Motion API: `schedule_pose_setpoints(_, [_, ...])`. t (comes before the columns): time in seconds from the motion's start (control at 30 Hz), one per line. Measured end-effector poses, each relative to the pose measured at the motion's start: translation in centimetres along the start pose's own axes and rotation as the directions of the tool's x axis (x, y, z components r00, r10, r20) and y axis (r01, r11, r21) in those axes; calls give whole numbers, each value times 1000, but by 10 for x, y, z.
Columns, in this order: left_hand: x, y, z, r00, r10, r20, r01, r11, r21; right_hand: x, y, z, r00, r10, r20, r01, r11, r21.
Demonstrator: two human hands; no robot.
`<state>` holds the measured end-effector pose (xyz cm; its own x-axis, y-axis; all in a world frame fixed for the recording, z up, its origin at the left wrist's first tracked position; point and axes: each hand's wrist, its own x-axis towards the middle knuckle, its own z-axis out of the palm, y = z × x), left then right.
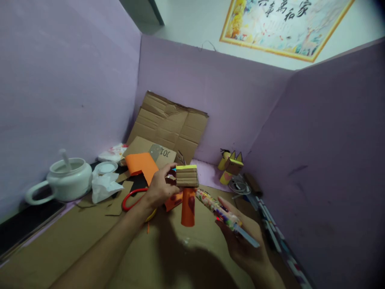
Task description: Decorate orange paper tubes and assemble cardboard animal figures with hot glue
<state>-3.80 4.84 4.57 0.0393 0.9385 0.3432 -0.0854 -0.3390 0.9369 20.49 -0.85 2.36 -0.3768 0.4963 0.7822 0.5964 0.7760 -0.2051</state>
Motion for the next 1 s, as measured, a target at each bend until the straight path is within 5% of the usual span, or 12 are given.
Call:
schedule_pose_setpoints(0.3, [-5,5,6,1000,25,-4,-25,996,87,2,4,-7,974,-219,64,226,966,-127])
schedule_pose_setpoints(0.53, [-5,3,6,989,145,4,-143,971,192,-5,2,1,982,-189,-23,183,969,-165])
schedule_pose_setpoints(1.0, [-6,4,6,997,83,0,-82,991,109,1,6,-7,975,-221,19,220,954,-206])
